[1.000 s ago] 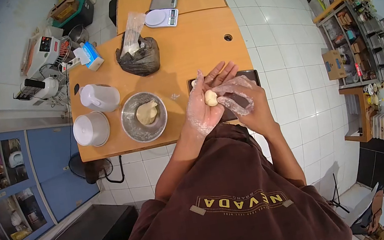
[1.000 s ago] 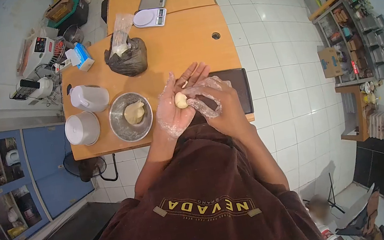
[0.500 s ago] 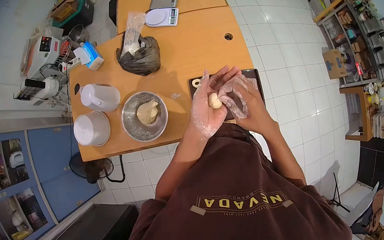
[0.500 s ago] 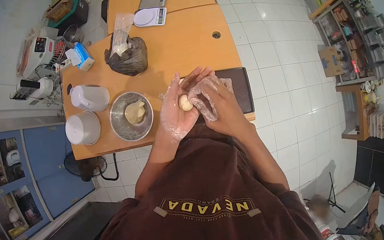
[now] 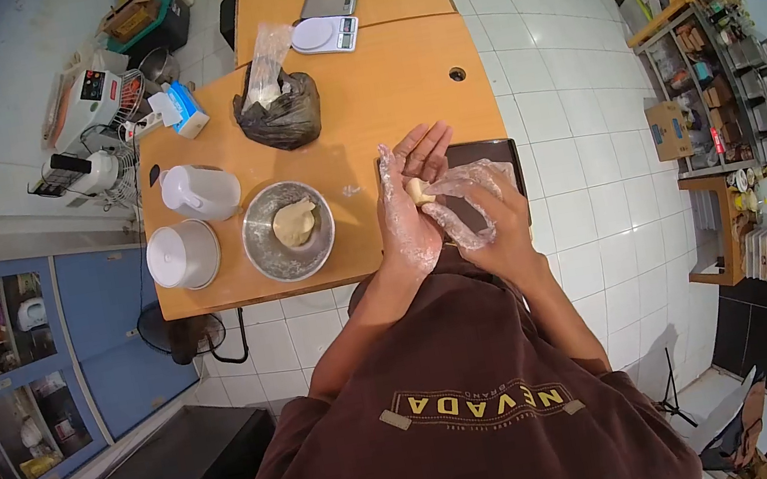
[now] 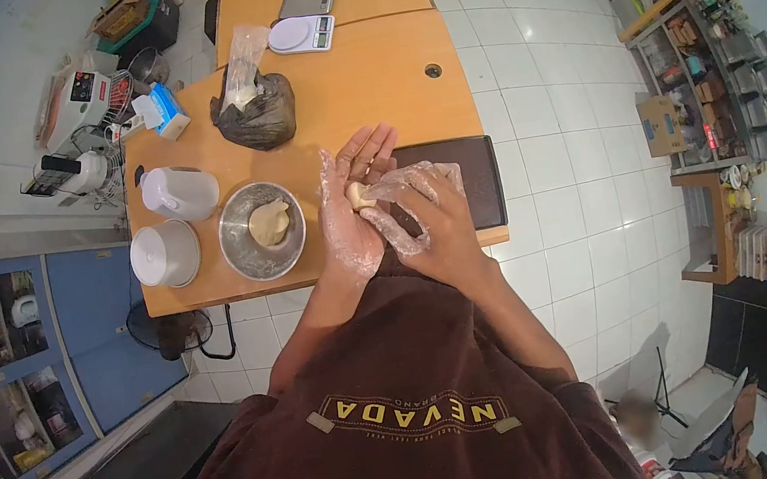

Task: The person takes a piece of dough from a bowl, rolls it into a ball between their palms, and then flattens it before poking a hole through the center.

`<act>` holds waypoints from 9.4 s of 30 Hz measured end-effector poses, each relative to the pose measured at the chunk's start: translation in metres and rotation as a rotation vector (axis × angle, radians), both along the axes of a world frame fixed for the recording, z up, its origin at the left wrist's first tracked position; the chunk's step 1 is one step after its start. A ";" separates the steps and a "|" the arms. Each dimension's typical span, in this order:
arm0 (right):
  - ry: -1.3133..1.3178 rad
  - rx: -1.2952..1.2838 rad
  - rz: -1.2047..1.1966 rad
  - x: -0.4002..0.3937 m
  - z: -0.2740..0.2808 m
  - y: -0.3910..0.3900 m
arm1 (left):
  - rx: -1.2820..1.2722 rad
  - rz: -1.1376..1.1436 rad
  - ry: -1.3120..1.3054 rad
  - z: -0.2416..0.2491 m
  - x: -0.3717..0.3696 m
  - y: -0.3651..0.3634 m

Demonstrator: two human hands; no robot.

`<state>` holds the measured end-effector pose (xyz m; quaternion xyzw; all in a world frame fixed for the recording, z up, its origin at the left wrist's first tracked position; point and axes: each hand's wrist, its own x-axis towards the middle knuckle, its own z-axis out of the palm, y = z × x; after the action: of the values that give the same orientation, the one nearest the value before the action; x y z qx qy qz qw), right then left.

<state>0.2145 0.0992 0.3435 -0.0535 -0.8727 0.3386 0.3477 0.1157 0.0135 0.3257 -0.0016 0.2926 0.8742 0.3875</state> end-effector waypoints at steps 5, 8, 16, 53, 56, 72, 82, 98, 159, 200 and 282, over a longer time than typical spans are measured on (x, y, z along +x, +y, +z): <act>0.021 -0.020 -0.046 -0.001 0.005 -0.003 | -0.051 0.076 0.185 0.000 0.008 0.002; 0.009 -0.034 -0.075 0.002 0.009 -0.005 | -0.040 0.153 0.281 0.000 0.013 0.004; 0.020 -0.056 -0.088 0.003 0.011 -0.012 | -0.117 0.213 0.423 0.003 0.017 0.000; -0.016 0.061 0.073 0.005 0.007 0.009 | -0.026 -0.108 0.263 0.019 0.003 -0.006; -0.049 0.086 0.029 0.007 -0.007 0.011 | -0.029 -0.118 0.276 0.012 0.004 -0.002; -0.021 -0.086 0.001 0.002 0.009 0.000 | -0.138 0.152 0.623 -0.001 0.005 -0.005; 0.037 -0.138 -0.005 0.000 0.007 -0.010 | -0.118 0.268 0.854 -0.005 0.009 -0.004; 0.020 -0.184 0.013 0.005 0.018 -0.006 | 0.049 0.136 0.724 0.003 0.006 -0.009; 0.099 -0.690 0.325 -0.046 0.043 -0.028 | -0.073 0.177 1.202 0.012 -0.015 0.006; 0.155 -0.364 0.376 -0.048 0.004 -0.016 | -0.013 0.120 0.785 0.067 -0.014 0.003; -0.070 -0.099 0.015 0.000 0.019 0.012 | 0.375 -0.218 -0.047 0.036 -0.016 0.006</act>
<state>0.2149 0.1109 0.3628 -0.0756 -0.8669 0.3819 0.3114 0.0995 0.0197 0.3612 0.0816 0.1142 0.8660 0.4800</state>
